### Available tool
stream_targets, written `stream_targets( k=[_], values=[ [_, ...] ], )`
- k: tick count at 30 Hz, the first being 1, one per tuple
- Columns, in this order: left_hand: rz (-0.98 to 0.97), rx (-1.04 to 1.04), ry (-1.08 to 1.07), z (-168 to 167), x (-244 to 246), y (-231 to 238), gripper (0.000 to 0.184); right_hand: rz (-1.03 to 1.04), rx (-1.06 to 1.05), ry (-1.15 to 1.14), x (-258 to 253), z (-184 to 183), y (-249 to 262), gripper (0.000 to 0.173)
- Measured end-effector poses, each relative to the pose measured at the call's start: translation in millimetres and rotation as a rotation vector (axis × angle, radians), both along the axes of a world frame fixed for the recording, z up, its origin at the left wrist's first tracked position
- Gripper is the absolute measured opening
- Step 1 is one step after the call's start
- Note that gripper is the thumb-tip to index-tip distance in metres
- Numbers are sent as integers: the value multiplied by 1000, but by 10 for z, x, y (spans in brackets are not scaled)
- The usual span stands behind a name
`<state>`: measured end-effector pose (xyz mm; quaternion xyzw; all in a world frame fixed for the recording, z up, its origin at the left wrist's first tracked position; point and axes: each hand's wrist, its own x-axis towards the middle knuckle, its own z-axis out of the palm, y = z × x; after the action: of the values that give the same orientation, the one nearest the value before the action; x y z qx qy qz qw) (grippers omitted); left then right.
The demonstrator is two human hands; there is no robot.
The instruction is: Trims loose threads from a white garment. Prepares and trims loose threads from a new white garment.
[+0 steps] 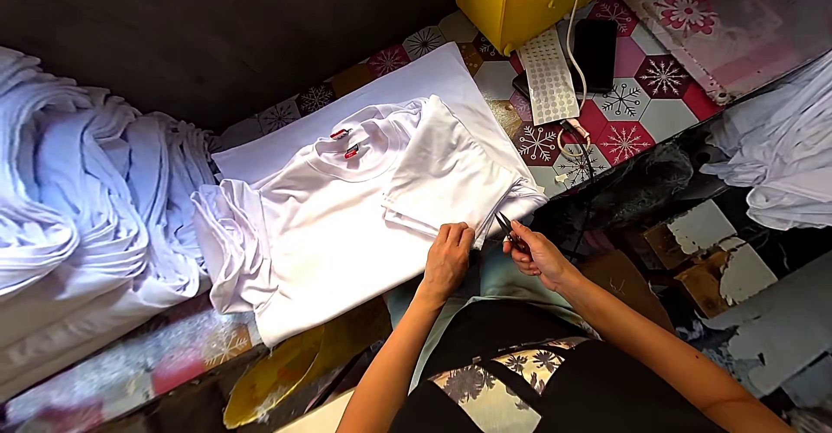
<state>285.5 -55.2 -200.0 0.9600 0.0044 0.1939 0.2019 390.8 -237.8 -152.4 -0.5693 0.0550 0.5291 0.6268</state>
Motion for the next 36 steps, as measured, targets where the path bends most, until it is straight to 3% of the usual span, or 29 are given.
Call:
stream_targets(
  k=[9,13,16,18,20,23,26,29,32,36],
  values=[
    [123,-213,-100,-45,-208,-34,17,221,4,41,-91,45,50,50],
    [124,-278,-111,48,-144,-73,21,192,-31,25,-115,24,57,49],
    [78,-267,19,161,-54,-48,31,145,-53,-65,-115,5,26,48],
    [84,-263,43,189,-58,-40,36,164,-82,-343,-97,-66,-21,43],
    [166,-265,33,199,-101,-83,40,274,-170,-810,-36,-155,-90,38],
    [281,-289,41,180,-128,-163,39,413,-230,-1407,51,-269,-115,52],
    [226,-334,52,158,-115,-138,26,440,-206,-1638,170,-362,-89,56],
    [127,-254,86,165,-87,-1,27,363,-242,-1558,271,-333,-111,54],
    [58,-265,127,172,-17,160,23,210,-273,-1284,295,-263,-131,48],
    [223,-483,128,330,130,333,22,-5,-205,-944,201,-190,-46,27]
  ],
)
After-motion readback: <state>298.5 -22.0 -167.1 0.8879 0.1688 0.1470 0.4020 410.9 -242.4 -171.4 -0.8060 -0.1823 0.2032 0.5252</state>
